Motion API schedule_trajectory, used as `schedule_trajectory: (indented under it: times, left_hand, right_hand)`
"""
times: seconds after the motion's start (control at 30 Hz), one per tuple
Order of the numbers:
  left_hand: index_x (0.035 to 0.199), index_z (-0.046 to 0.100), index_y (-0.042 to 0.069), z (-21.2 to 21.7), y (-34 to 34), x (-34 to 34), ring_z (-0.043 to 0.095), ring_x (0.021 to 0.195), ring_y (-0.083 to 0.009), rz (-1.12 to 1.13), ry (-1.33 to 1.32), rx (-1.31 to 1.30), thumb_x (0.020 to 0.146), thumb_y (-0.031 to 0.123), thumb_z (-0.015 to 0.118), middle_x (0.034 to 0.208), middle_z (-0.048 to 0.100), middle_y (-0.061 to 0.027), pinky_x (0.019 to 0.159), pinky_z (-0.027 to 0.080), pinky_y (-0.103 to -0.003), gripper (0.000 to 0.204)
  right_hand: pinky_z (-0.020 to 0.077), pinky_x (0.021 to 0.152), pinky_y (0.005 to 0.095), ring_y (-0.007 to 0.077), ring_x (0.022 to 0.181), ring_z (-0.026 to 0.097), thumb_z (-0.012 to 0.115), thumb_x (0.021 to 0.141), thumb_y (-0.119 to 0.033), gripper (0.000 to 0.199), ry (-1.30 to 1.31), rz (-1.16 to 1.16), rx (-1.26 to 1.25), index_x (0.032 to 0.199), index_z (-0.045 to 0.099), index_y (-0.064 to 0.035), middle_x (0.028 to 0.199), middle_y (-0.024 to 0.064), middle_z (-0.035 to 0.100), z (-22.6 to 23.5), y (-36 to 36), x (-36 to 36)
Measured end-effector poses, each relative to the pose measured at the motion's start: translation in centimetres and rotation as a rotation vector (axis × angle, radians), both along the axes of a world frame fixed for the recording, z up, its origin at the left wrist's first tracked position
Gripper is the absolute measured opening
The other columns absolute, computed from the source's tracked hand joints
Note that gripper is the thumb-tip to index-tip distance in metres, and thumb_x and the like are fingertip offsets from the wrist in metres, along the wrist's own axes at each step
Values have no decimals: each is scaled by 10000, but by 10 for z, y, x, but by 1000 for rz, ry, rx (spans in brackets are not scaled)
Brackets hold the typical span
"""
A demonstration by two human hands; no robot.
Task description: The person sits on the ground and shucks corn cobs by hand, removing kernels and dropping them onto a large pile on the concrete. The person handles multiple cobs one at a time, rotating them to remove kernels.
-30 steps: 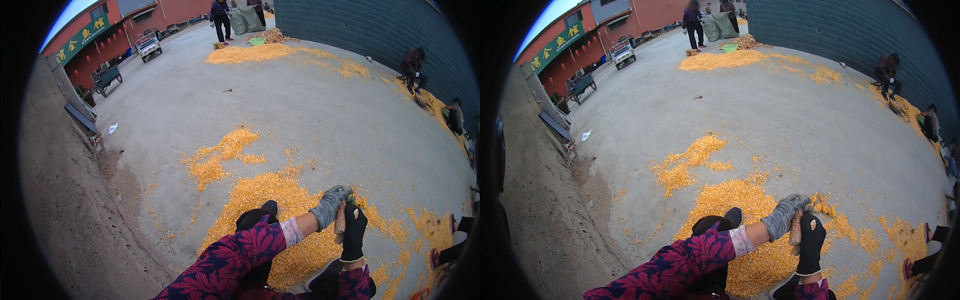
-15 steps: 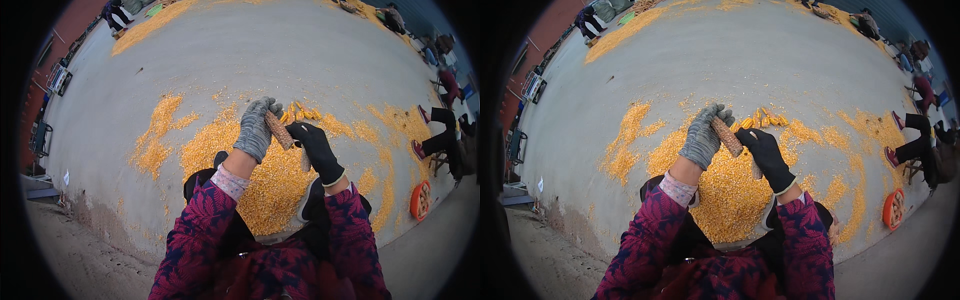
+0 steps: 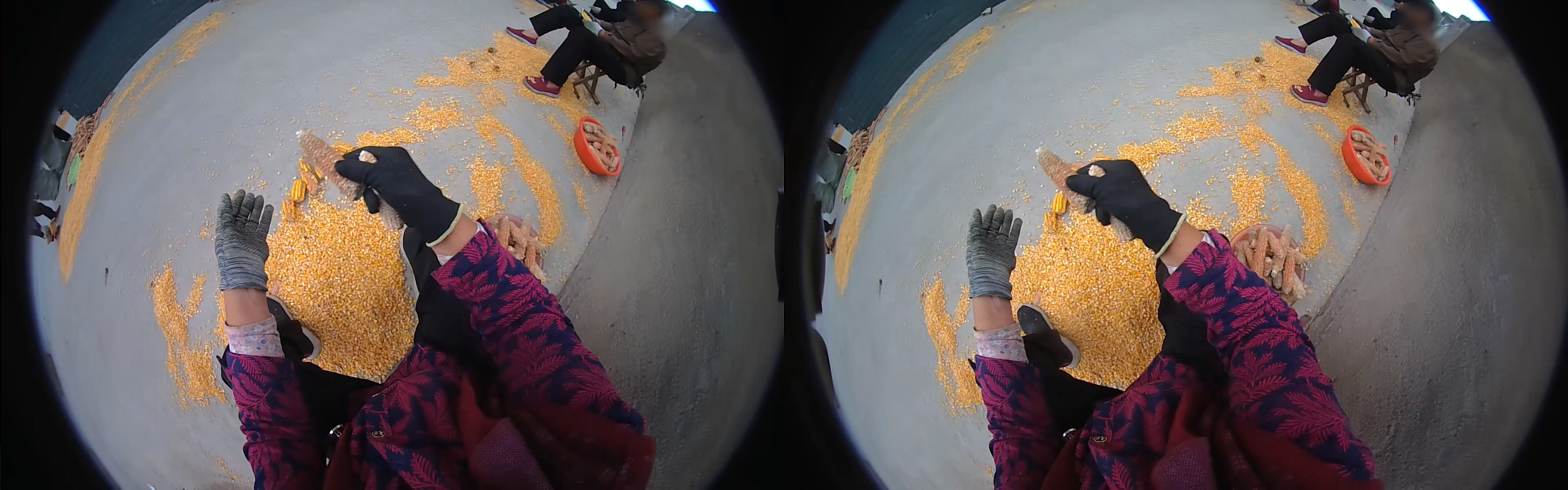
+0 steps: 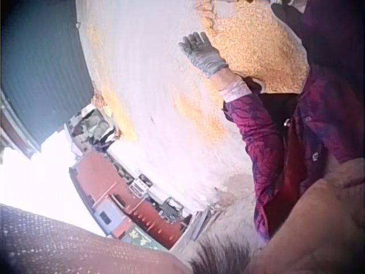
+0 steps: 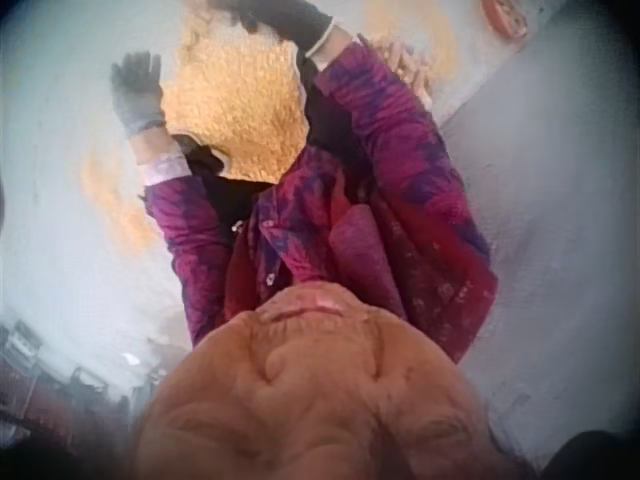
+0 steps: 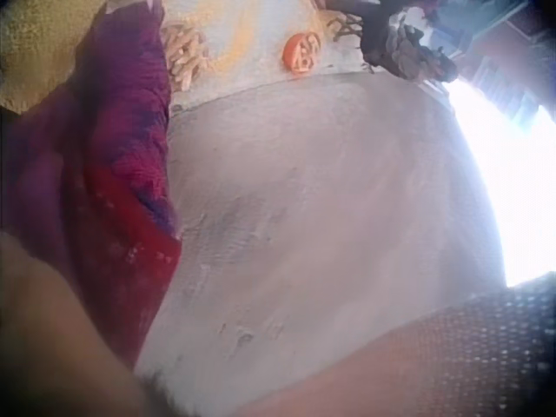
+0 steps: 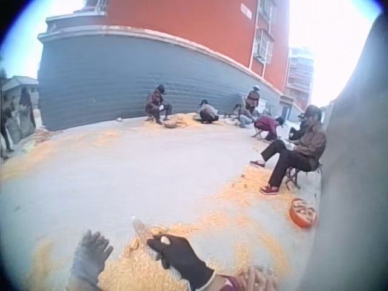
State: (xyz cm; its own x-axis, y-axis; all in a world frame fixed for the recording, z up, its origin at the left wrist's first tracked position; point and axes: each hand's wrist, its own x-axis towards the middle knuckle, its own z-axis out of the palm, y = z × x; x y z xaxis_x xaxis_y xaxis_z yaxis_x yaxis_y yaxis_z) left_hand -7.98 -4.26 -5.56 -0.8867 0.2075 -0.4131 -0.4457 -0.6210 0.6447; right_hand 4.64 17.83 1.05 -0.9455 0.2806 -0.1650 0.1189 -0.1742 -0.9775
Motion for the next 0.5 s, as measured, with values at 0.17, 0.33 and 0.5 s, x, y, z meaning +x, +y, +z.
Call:
schedule_trajectory:
  times: [0.17,0.33,0.5]
  left_hand:
    - [1028,596,4,-34,-10,-9,574,957,-299,-323,68,268,864,191,489,924,629,-146,914,450,-461,271]
    - [1102,567,46,-51,-27,-17,547,1060,-252,-483,170,232,906,241,361,1087,605,-120,946,433,-405,345]
    - [1080,565,7,-50,-11,-8,557,1018,-274,-341,38,55,892,185,397,1019,614,-133,932,450,-423,309]
  right_hand:
    - [370,396,253,110,426,486,638,800,-211,166,-127,-436,106,769,607,-51,571,17,531,-41,121,121]
    - [374,379,279,141,414,489,686,755,-219,206,-446,-747,58,686,560,-71,557,23,518,-105,176,249]
    - [378,350,305,181,400,498,703,731,-202,230,-630,-841,34,796,607,-3,587,63,550,-159,172,315]
